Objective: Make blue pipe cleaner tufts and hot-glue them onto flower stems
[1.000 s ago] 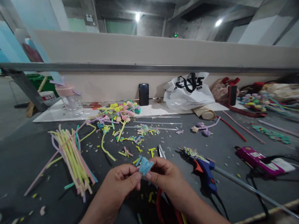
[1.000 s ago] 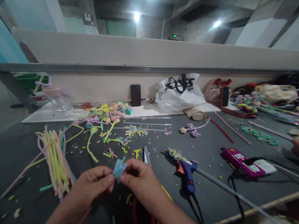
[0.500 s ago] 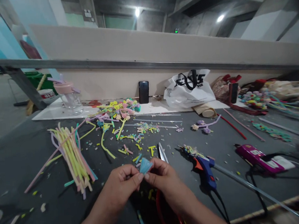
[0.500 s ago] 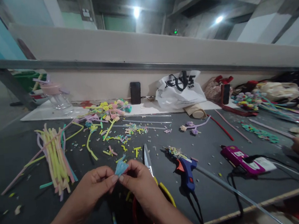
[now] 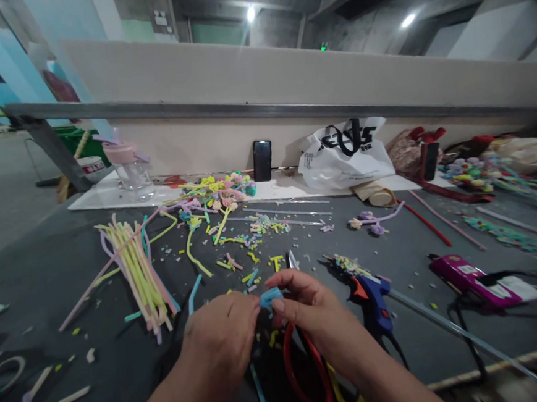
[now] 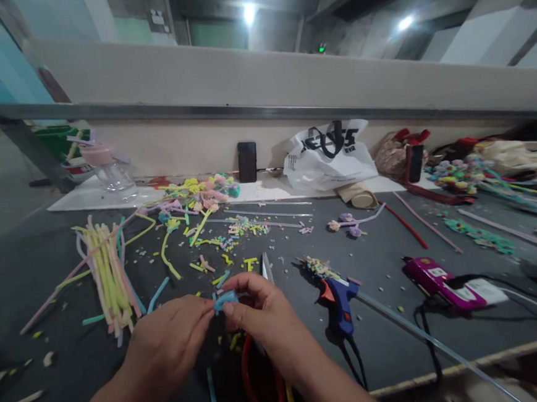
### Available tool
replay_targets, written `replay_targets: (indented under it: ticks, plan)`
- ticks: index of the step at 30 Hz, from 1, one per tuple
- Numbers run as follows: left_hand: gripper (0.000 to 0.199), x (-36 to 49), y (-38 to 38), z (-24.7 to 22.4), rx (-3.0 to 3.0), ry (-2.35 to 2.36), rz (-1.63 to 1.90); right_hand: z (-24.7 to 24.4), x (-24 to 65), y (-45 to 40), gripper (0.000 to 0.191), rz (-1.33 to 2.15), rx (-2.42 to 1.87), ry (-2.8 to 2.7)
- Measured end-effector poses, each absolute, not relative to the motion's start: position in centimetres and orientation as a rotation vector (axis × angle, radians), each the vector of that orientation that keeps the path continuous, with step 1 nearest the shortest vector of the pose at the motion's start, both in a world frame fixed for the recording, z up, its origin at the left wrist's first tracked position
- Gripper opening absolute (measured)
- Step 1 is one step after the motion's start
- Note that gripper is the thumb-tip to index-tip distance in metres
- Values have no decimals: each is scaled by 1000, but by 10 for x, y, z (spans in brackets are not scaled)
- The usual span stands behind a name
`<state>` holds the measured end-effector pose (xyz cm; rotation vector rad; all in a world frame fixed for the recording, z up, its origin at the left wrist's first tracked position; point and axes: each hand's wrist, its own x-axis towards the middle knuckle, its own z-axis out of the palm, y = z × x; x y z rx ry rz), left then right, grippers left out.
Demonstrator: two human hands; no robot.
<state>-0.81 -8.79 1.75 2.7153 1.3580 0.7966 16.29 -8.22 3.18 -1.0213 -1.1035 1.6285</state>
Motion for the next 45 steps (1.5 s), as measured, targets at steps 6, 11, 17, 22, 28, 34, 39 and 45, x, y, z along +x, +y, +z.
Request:
replay_targets:
  ticks: [6, 11, 17, 22, 28, 34, 39, 45]
  plan:
    - [23, -8, -85, 20, 2381, 1416, 712, 24, 159, -84, 17, 1512, -1145, -1119]
    - [21, -11, -80, 34, 2082, 1226, 655, 28, 161, -86, 13, 1391, -1154, -1267]
    - [24, -11, -74, 38, 2113, 1108, 579, 32, 163, -85, 6, 1081, -1212, -1575]
    - [29, -12, -72, 29, 2094, 1126, 495, 33, 163, -83, 11, 920, -1191, -1761]
    - [30, -8, -74, 17, 2065, 1144, 522, 26, 164, -81, 10, 968, -1254, -1743]
    - [28, -6, -74, 17, 2080, 1150, 457, 22, 164, -77, 4, 1135, -1324, -1593]
    - [29, -5, -76, 18, 2343, 1222, 328, 23, 162, -75, 5, 1258, -1338, -1473]
    - [30, -3, -77, 6, 2612, 1220, 245, 19, 166, -73, 9, 1469, -1259, -1296]
